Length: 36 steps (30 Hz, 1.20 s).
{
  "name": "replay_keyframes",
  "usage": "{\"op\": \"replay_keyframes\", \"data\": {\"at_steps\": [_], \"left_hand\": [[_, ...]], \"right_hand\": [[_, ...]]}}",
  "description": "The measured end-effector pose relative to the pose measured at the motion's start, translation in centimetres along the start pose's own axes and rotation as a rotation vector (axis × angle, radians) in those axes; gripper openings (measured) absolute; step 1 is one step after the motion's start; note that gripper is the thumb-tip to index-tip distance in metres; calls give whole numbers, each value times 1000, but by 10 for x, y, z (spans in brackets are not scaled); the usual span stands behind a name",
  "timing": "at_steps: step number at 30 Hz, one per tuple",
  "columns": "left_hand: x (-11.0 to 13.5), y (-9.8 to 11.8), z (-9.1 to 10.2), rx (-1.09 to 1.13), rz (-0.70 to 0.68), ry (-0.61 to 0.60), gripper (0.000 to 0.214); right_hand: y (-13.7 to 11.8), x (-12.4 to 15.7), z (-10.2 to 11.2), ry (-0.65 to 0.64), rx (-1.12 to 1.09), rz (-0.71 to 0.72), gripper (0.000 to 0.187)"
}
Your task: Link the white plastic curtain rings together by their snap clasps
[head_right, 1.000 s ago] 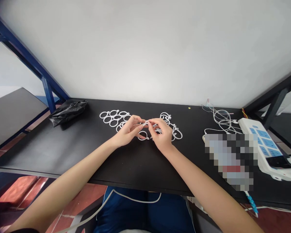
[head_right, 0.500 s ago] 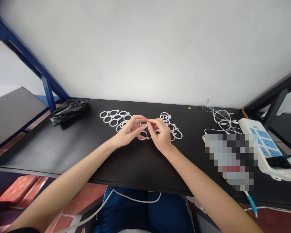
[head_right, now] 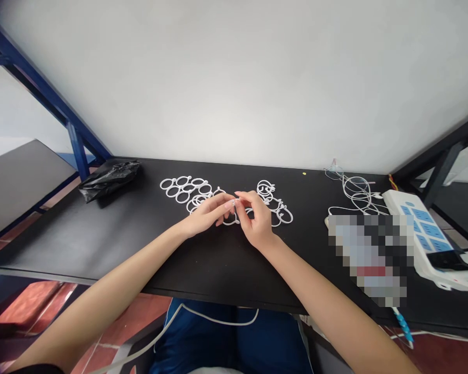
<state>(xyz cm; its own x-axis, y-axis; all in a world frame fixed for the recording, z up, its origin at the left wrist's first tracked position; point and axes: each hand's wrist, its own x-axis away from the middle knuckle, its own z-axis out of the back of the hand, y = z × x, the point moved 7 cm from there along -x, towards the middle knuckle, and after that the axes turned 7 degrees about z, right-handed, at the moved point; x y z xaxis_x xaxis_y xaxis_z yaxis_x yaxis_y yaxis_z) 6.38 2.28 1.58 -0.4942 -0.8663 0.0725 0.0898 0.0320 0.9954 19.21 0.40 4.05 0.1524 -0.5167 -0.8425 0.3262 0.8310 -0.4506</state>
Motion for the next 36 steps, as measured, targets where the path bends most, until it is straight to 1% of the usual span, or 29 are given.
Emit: {"op": "replay_keyframes", "data": {"at_steps": [2, 4, 6, 9, 11, 12, 14, 16, 20, 23, 30, 36], "left_hand": [[0, -1, -3, -20, 4, -27, 45], [1, 0, -3, -28, -27, -16, 44], [1, 3, 0, -43, -68, 30, 42], [5, 11, 7, -88, -136, 130, 38], [7, 15, 11, -122, -169, 186, 35], [8, 16, 11, -134, -174, 194, 34], [8, 15, 10, -134, -156, 166, 33], [7, 12, 6, -118, -136, 108, 34], [5, 10, 3, -97, -144, 44, 36], [5, 10, 2, -82, -146, 27, 36], [5, 8, 1, -64, -143, 7, 34], [5, 8, 0, -60, -135, -2, 34]], "right_hand": [[-2, 0, 0, 1, 3, 9, 21], [-4, -1, 0, -8, 3, 14, 20], [-6, -2, -1, -37, 6, 26, 20], [-10, -4, -4, -105, 17, 63, 20], [-12, -5, -5, -133, 27, 89, 16], [-13, -4, -6, -144, 29, 100, 14], [-12, -3, -7, -162, 30, 105, 12], [-10, -1, -8, -187, 37, 96, 12], [-7, 1, -11, -249, 82, 90, 18], [-8, 0, -11, -261, 83, 102, 21], [-11, -1, -11, -248, 47, 115, 21], [-13, -2, -10, -235, 60, 131, 22]]}}
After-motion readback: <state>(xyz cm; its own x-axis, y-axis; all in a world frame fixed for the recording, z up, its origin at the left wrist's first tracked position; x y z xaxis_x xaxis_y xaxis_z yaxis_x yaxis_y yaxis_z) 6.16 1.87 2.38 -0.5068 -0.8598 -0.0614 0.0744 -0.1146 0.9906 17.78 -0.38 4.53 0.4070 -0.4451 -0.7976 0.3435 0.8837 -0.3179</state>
